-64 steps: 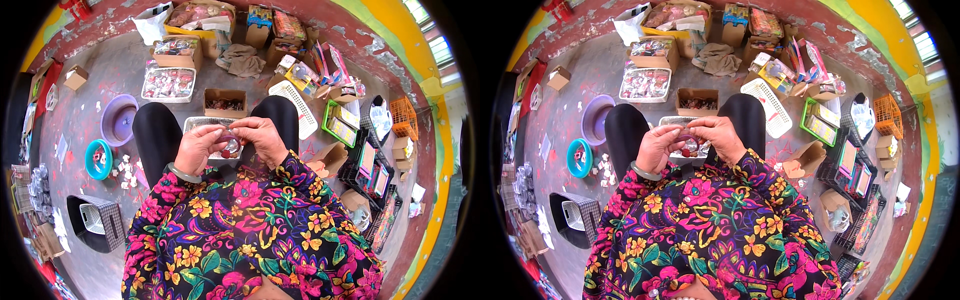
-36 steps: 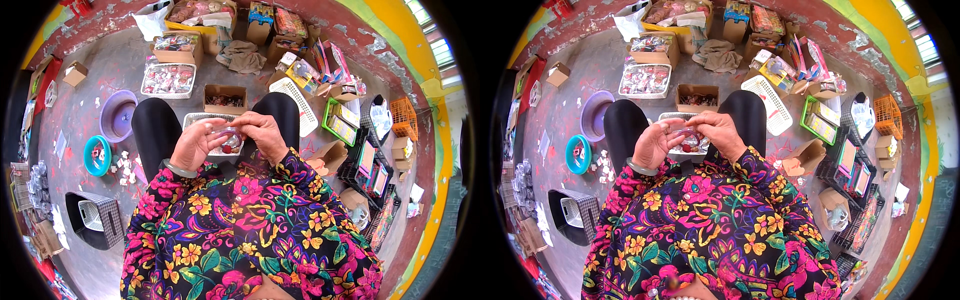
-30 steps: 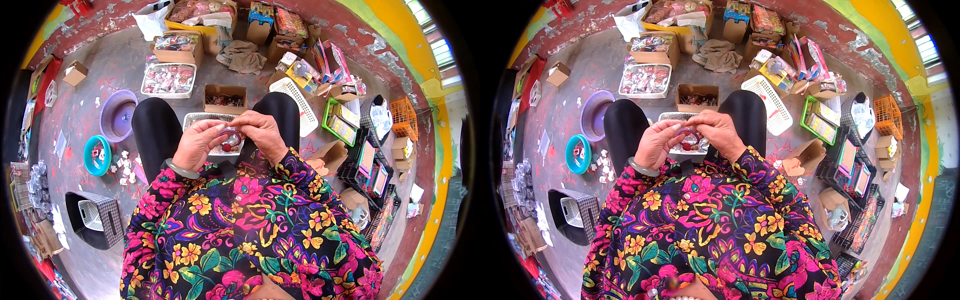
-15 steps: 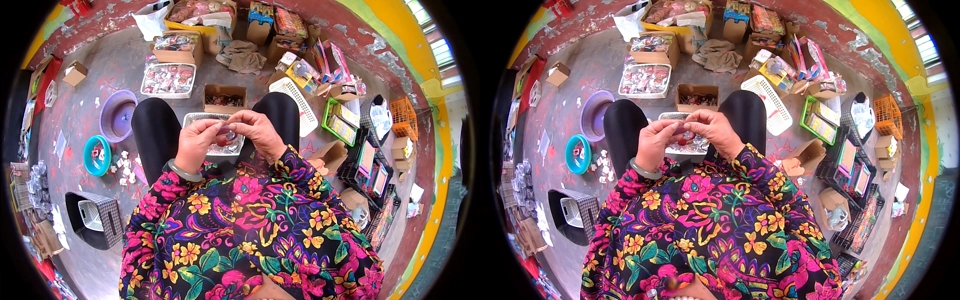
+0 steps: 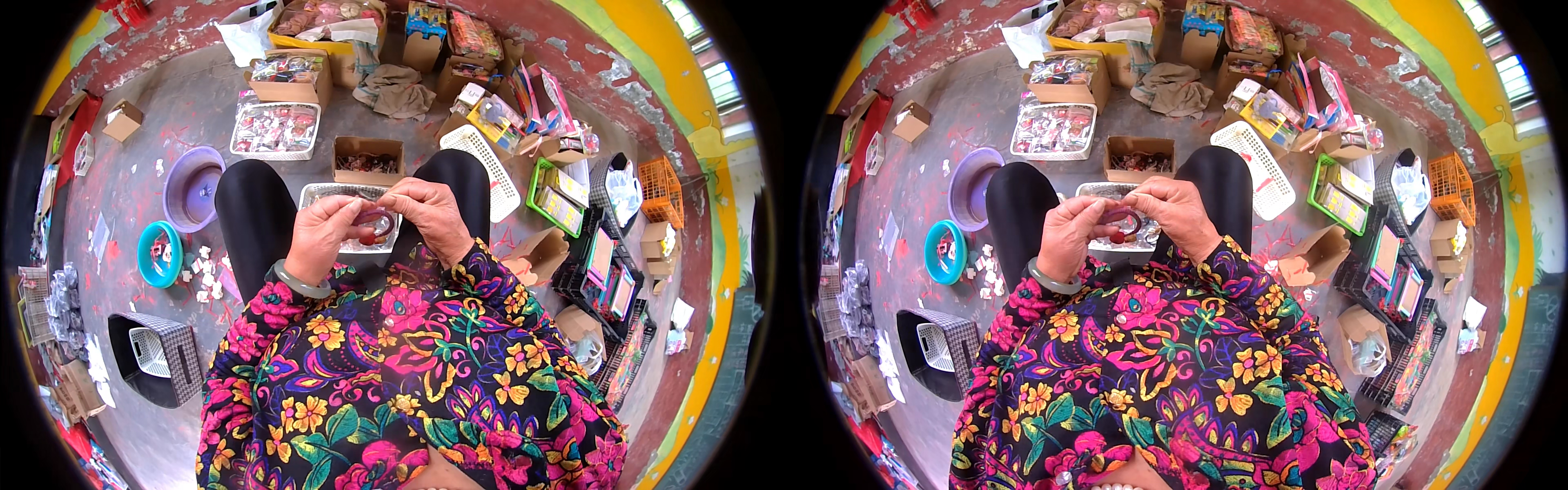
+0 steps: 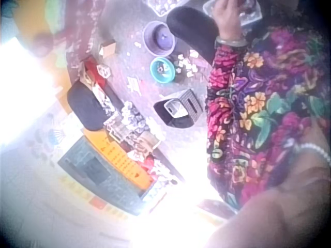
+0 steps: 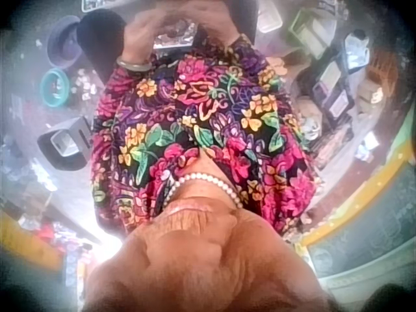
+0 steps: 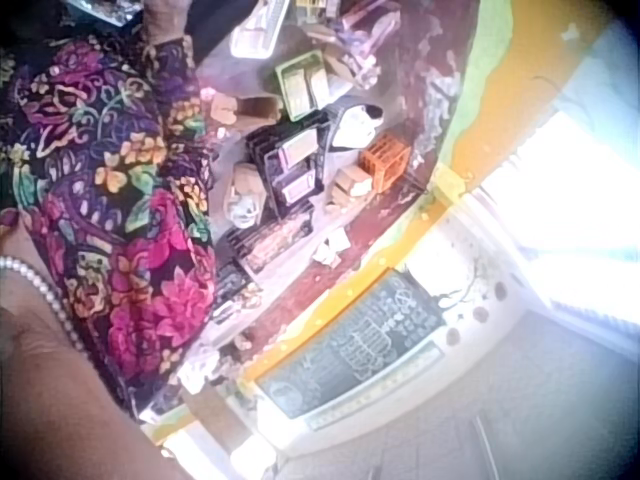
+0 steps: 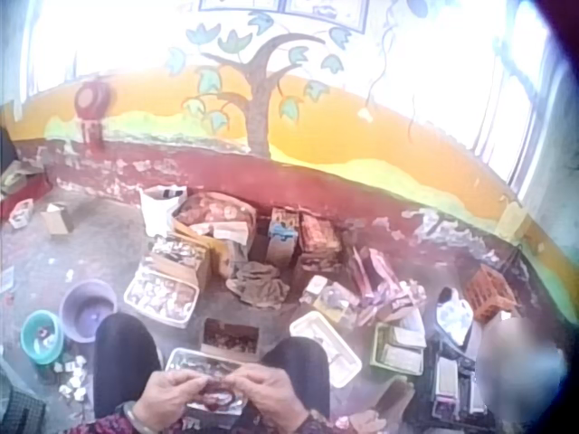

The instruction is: The person sits on the floor and repeatedly picks small items from a white basket, places them into small clear plastic bags, and sets the filled bags into a cardboard box. The person handles items one at a time, including a red plastic ring and a small white packet.

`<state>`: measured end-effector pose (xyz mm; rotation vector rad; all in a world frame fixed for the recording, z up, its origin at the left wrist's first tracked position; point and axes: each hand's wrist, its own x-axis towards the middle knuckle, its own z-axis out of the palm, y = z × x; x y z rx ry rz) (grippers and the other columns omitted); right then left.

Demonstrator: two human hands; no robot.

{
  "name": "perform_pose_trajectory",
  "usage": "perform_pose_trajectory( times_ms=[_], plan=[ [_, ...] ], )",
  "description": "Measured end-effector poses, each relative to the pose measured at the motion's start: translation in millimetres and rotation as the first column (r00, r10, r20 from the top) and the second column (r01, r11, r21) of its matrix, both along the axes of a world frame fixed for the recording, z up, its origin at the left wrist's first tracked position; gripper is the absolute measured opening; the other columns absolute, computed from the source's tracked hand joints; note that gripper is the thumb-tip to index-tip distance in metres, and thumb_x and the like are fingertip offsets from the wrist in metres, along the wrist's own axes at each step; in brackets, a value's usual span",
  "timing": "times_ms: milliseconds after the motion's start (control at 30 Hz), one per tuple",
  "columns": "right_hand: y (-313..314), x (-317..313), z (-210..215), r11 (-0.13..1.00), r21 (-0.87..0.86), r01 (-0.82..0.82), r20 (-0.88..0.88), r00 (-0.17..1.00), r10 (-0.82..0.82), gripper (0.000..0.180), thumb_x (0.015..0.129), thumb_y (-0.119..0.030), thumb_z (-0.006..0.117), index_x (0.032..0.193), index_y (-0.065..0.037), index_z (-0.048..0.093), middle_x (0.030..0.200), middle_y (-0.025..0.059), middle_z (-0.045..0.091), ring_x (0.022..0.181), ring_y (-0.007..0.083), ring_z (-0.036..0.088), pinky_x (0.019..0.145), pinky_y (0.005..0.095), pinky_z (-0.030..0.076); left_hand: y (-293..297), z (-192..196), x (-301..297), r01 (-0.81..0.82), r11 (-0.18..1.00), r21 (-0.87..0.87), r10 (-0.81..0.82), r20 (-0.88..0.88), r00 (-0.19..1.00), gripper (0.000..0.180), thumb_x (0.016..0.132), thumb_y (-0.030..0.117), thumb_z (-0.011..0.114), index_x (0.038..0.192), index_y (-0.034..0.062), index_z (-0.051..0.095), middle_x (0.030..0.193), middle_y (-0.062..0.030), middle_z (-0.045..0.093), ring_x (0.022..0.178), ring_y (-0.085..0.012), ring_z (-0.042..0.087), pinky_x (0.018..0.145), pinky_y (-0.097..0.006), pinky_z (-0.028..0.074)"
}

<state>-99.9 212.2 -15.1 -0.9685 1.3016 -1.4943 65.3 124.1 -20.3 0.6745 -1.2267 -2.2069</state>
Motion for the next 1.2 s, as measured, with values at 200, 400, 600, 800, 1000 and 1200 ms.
perform_pose_trajectory(
  times_ms=[200,400,600,800,1000,1200],
  plan=[
    [2,-2,4,1.0,0.0,0.021,-0.069,0.997,-0.021,0.012,0.08,-0.008,0.064,0.082,0.003,0.066,0.079,0.0033,0.059,0.074,0.0092,0.052,0.067,0.0213,0.04,-1,-1,2,0.023,1.0,-0.016,-0.022,0.032,0.999,0.022,0.093,0.01,0.045,0.1,-0.007,0.058,0.097,-0.0159,0.063,0.089,-0.0217,0.063,0.069,-0.027,0.056],
    [3,-9,9,0.99,-0.105,0.096,-0.293,0.948,-0.123,0.008,0.077,-0.006,0.066,0.079,0.002,0.065,0.072,0.0038,0.058,0.068,0.01,0.053,0.059,0.0218,0.04,-11,10,4,-0.027,0.992,-0.126,0.034,0.05,0.998,0.025,0.089,0.008,0.052,0.111,-0.0031,0.056,0.112,-0.0134,0.058,0.109,-0.0211,0.053,0.077,-0.027,0.051],
    [2,-11,17,0.968,-0.244,-0.059,-0.658,0.743,-0.121,0.005,0.073,-0.006,0.067,0.077,-0.003,0.066,0.073,0.0054,0.059,0.069,0.0179,0.055,0.063,0.0267,0.043,-21,30,-5,0.212,0.321,-0.923,0.093,0.254,0.963,0.033,0.073,0.008,0.068,0.105,0.0028,0.06,0.118,-0.014,0.055,0.123,-0.0304,0.039,0.096,-0.037,0.036],
    [3,-4,20,0.959,-0.266,-0.096,-0.696,0.707,-0.123,0.006,0.072,-0.007,0.067,0.078,-0.006,0.066,0.074,0.0049,0.06,0.07,0.0207,0.056,0.065,0.0299,0.044,-16,26,-10,0.255,0.167,-0.952,0.068,0.269,0.961,0.021,0.073,0.008,0.066,0.093,0.0038,0.064,0.102,-0.0126,0.062,0.106,-0.0305,0.054,0.087,-0.038,0.044],
    [8,-2,23,0.951,-0.28,-0.13,-0.681,0.726,-0.101,0.007,0.07,-0.007,0.07,0.076,-0.006,0.066,0.073,0.0049,0.061,0.069,0.0196,0.055,0.061,0.0293,0.044,-16,21,-4,0.219,0.241,-0.945,0.01,0.228,0.974,0.012,0.076,0.005,0.063,0.087,0.0025,0.065,0.091,-0.012,0.065,0.093,-0.0276,0.061,0.077,-0.033,0.049],
    [12,4,41,0.937,-0.312,-0.156,-0.659,0.746,-0.095,0.007,0.07,-0.005,0.07,0.076,-0.004,0.066,0.072,0.0056,0.06,0.068,0.019,0.055,0.061,0.0281,0.043,-11,37,11,0.19,0.273,-0.943,0.018,0.203,0.979,0.009,0.078,0.01,0.062,0.084,0.0038,0.065,0.08,-0.0104,0.064,0.078,-0.0264,0.062,0.068,-0.035,0.047]
  ],
)
